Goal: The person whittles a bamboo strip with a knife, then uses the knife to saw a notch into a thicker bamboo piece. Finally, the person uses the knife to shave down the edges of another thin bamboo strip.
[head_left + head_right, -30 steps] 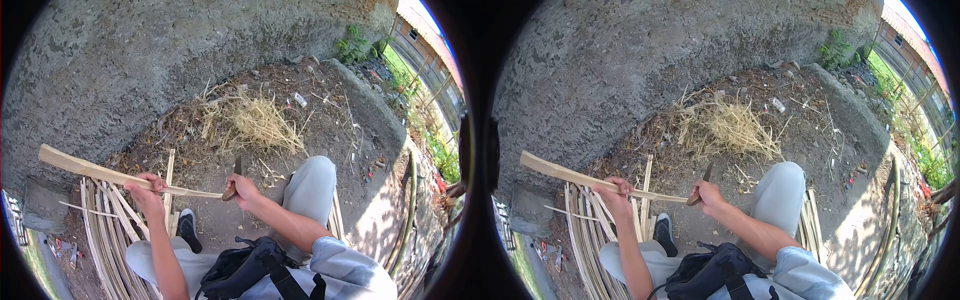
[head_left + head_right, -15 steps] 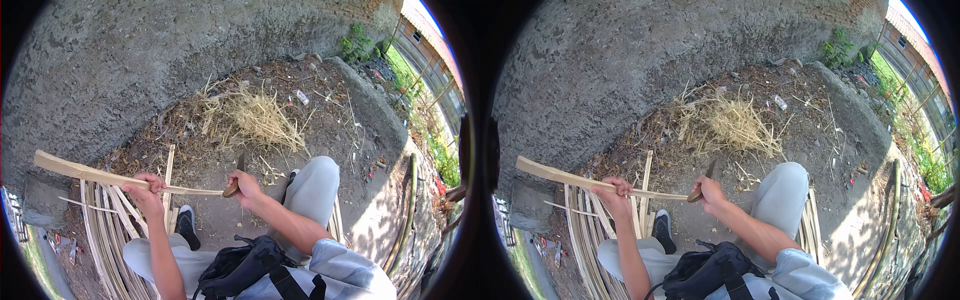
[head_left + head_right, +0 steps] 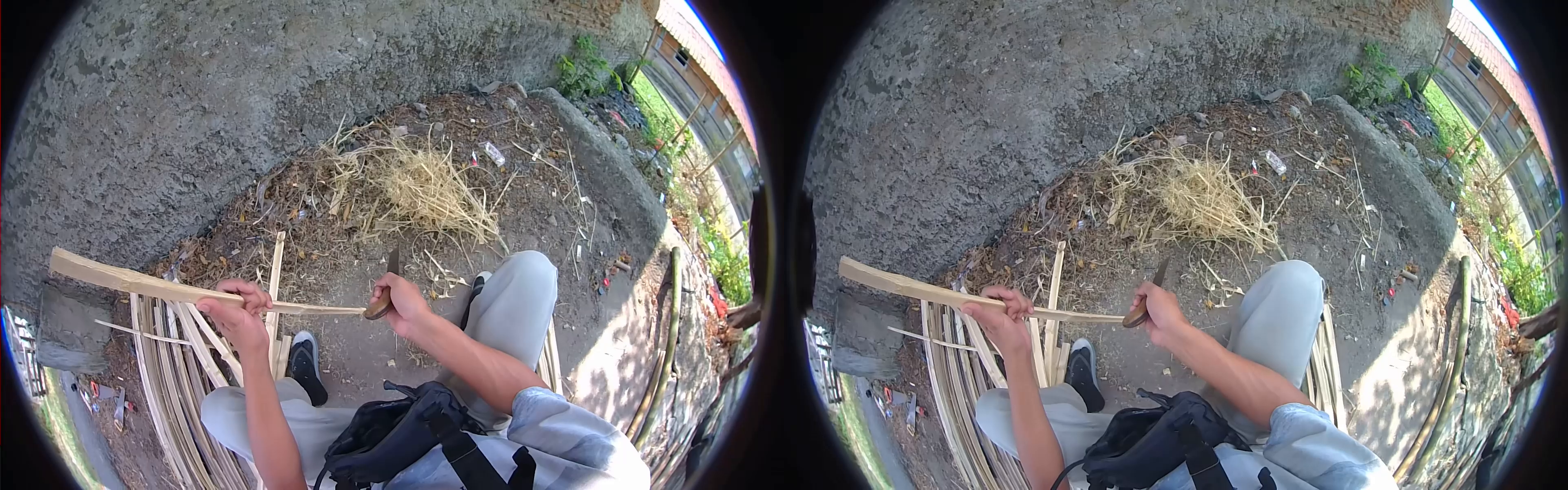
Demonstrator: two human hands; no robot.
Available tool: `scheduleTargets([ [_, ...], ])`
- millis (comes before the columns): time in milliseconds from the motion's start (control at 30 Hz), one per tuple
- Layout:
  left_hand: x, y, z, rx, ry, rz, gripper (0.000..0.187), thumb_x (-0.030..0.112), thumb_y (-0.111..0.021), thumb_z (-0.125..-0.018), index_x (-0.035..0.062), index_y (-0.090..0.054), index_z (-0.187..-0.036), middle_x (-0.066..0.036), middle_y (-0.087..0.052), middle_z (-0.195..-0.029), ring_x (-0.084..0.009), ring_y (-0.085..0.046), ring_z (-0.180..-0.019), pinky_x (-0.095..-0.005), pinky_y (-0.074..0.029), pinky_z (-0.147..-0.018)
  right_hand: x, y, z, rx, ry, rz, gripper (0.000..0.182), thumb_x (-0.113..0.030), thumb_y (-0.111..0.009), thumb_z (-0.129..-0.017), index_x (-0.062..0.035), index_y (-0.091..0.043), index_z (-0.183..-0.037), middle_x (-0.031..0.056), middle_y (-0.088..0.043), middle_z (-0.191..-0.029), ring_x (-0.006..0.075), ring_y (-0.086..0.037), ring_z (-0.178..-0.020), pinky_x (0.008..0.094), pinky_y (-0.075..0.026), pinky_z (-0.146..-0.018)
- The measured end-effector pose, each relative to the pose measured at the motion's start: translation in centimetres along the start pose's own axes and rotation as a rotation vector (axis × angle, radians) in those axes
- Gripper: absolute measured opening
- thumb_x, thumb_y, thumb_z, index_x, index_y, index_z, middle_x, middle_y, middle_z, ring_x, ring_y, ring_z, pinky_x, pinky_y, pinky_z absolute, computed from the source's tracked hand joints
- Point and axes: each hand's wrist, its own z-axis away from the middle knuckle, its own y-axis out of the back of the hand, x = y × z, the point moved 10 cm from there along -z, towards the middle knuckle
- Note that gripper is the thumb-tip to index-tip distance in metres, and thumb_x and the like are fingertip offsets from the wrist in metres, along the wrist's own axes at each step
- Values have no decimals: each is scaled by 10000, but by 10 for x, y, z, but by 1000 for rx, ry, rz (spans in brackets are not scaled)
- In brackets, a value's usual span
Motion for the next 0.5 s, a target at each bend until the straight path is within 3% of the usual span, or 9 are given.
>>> scheduleTargets([
  [500,-5,6,-4,-3,11,19,769,787,-260,-837,44,-450,-778,4,-248,-503,-137,-311,-460,-307,-383,-506,-3,-3,2,-5,5,-6,59,-58,-513,-832,-25,-498,-786,84,-516,-706,194,-510,-639,320,-458,-641],
])
